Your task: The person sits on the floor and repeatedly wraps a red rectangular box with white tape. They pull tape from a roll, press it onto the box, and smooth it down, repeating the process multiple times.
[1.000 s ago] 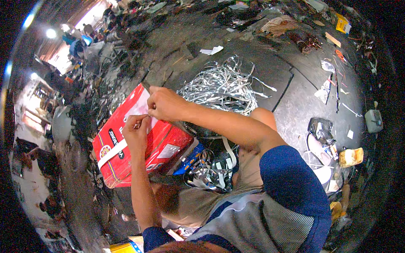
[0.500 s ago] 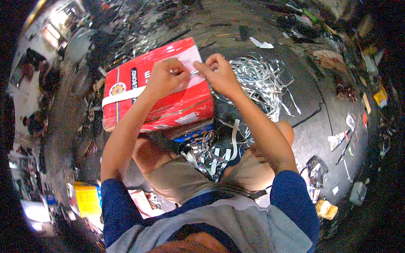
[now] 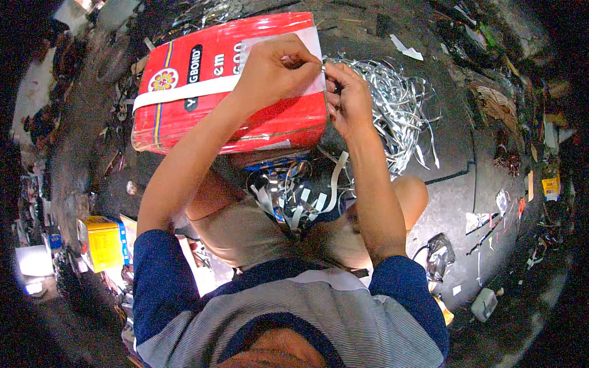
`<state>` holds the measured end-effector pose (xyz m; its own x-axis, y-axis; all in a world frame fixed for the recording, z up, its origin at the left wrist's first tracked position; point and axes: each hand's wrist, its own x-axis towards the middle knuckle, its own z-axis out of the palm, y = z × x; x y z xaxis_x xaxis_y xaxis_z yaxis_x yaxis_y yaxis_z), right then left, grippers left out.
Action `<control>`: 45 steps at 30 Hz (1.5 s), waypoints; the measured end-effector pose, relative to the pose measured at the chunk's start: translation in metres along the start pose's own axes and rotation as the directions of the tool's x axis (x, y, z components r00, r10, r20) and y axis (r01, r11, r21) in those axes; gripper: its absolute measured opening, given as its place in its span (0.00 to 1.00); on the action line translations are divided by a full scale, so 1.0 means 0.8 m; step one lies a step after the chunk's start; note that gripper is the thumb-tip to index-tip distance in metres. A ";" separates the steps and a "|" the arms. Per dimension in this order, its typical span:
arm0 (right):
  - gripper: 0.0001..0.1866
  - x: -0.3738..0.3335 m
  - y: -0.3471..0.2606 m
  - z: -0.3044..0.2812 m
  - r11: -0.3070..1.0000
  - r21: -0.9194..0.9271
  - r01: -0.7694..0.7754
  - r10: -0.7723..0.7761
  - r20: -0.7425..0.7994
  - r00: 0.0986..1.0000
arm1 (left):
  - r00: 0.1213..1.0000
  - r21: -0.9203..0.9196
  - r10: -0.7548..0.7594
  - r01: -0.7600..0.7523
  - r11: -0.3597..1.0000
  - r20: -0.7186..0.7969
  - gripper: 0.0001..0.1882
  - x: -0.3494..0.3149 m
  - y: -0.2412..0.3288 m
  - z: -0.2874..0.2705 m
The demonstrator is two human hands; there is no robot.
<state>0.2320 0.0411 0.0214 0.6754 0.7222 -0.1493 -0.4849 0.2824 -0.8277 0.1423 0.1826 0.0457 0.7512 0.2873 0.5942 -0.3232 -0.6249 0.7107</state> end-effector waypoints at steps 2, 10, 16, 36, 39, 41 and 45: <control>0.14 0.005 0.000 -0.010 0.999 0.001 -0.046 0.046 0.062 0.997 | 1.000 0.018 0.021 -0.021 1.000 -0.002 0.05 0.003 -0.004 -0.002; 0.25 0.054 -0.049 0.019 0.328 -0.893 0.308 -0.474 0.126 0.872 | 1.000 -0.011 0.000 -0.001 1.000 -0.008 0.05 0.005 -0.014 0.000; 0.19 0.078 -0.016 -0.007 0.299 -0.894 0.334 -0.510 0.146 0.848 | 0.999 -0.006 -0.030 0.030 1.000 -0.022 0.06 0.007 -0.005 -0.002; 0.19 0.131 0.366 -0.306 0.332 -0.914 -0.233 -0.173 -0.302 0.938 | 0.985 0.036 -0.173 0.172 0.984 0.012 0.03 0.009 0.004 -0.005; 0.18 0.131 0.395 -0.357 0.422 -0.892 -0.162 -0.263 -0.292 0.920 | 0.989 -0.018 -0.145 0.145 0.989 0.007 0.02 0.013 0.005 -0.002; 0.18 0.123 0.398 -0.387 0.433 -0.888 -0.156 -0.293 -0.302 0.907 | 0.996 -0.063 -0.091 0.091 0.994 0.007 0.01 0.017 0.003 0.005; 0.22 0.103 0.359 -0.342 0.198 -0.931 -0.307 -0.141 -0.337 0.931 | 0.997 -0.005 -0.072 0.072 0.997 -0.007 0.01 0.010 -0.002 -0.005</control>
<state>0.3004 0.0090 -0.3763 0.8843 0.4198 -0.2046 0.2139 -0.7535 -0.6217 0.1466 0.1887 0.0510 0.7684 0.3368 0.5442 -0.2711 -0.5991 0.7534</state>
